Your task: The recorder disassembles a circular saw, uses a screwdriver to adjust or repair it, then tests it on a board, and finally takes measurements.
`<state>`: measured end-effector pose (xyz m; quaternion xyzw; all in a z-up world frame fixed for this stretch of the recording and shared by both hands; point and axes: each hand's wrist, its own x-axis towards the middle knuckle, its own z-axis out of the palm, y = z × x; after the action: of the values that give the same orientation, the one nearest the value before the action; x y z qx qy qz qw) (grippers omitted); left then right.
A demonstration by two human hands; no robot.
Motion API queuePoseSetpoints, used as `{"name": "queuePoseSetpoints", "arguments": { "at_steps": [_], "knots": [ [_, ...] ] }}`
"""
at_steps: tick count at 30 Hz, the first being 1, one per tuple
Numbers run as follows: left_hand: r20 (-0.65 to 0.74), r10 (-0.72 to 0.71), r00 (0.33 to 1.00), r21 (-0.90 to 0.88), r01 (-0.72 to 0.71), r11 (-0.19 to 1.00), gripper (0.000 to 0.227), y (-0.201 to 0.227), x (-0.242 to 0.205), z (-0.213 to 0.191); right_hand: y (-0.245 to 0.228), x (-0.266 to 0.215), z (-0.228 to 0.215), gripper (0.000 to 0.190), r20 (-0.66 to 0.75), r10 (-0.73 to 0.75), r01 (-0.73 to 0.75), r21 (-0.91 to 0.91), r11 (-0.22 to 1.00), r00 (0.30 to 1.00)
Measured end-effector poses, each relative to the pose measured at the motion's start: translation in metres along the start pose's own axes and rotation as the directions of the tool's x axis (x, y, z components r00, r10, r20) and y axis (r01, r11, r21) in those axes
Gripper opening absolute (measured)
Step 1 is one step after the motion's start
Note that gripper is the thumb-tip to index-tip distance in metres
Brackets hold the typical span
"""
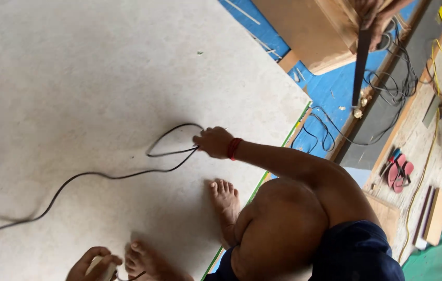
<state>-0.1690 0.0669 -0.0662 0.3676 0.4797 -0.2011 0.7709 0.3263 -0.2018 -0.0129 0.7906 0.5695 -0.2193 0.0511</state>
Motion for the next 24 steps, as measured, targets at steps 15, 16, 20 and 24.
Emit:
{"name": "queuePoseSetpoints", "arguments": {
  "at_steps": [15,16,20,24],
  "knots": [
    [0.344,0.042,0.938,0.931,-0.346,0.117,0.054,0.198,0.024,0.280,-0.087,-0.073,-0.017,0.033,0.267,0.009,-0.182,0.628,0.756,0.964],
    [0.383,0.131,0.914,0.894,-0.403,0.198,0.059,0.188,0.036,0.296,-0.075,-0.073,-0.014,0.036,0.175,0.100,-0.194,0.684,0.704,0.979],
    [0.377,0.308,0.874,0.769,-0.480,0.422,0.079,0.158,0.051,0.350,-0.044,-0.077,-0.016,0.045,0.107,0.328,-0.266,0.830,0.490,0.939],
    [0.319,0.461,0.828,0.711,-0.531,0.460,0.087,0.143,0.054,0.345,-0.034,-0.080,0.005,0.045,0.286,0.296,-0.385,0.847,0.366,0.911]
  ]
}}
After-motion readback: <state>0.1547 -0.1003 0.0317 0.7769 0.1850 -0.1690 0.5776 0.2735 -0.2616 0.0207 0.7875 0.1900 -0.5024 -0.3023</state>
